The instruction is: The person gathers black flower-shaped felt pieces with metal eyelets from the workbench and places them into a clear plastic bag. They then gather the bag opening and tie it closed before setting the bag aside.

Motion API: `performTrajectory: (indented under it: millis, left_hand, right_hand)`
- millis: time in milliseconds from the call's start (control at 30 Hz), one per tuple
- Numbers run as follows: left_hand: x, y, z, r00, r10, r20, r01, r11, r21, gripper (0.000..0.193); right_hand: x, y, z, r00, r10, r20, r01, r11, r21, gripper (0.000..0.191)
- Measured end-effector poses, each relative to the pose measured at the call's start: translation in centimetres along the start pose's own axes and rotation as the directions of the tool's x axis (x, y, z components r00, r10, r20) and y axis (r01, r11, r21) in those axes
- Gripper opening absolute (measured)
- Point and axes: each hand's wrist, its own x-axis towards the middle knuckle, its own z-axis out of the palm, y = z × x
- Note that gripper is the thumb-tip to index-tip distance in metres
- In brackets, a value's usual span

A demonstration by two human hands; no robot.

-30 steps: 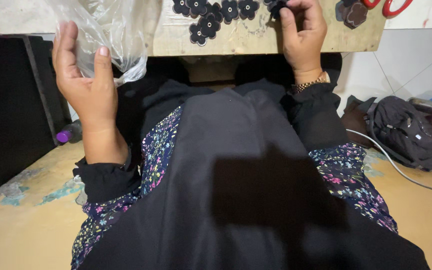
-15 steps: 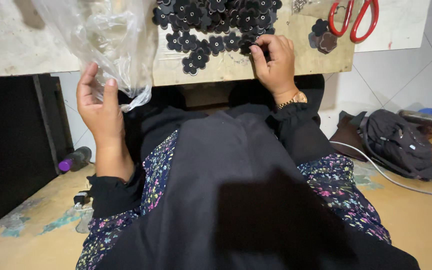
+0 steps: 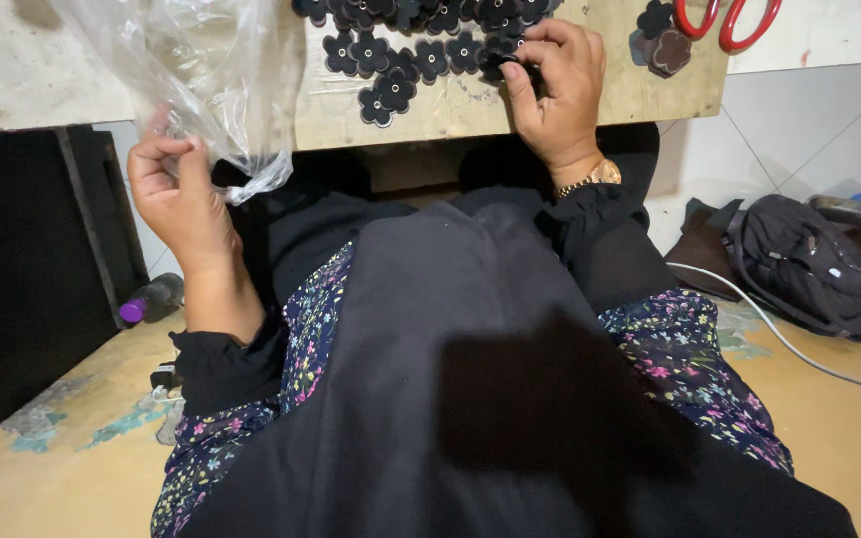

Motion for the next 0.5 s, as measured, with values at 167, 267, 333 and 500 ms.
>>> performTrajectory:
  millis: [167,267,333,500]
  left_hand:
    - [-0.2,0.2,0.0,0.998,0.0,-0.069,-0.005,0.997,-0.076,0.024]
    - [-0.1,0.3,-0.2,0.992,-0.006,-0.124,-0.006,0.995,-0.099,0.028]
    - [-0.1,0.2,-0.4,0.988,-0.024,-0.156,0.008,0.995,-0.1,0.028]
    - [0.4,0.0,-0.9,0.984,-0.035,-0.172,0.018,0.995,-0.101,0.024]
  right_hand:
    - [-0.3,0.0,-0.1,1.0,0.023,0.012,-0.023,1.0,0.011,0.022]
    - [-0.3,0.0,0.0,1.0,0.025,0.017,-0.025,1.0,-0.004,0.029]
    - [-0.2,-0.2,0.1,0.999,0.031,0.01,-0.031,0.999,-0.007,0.032]
    - [1.3,-0.8,0.8,0.992,0.107,-0.068,-0.105,0.994,0.024,0.034]
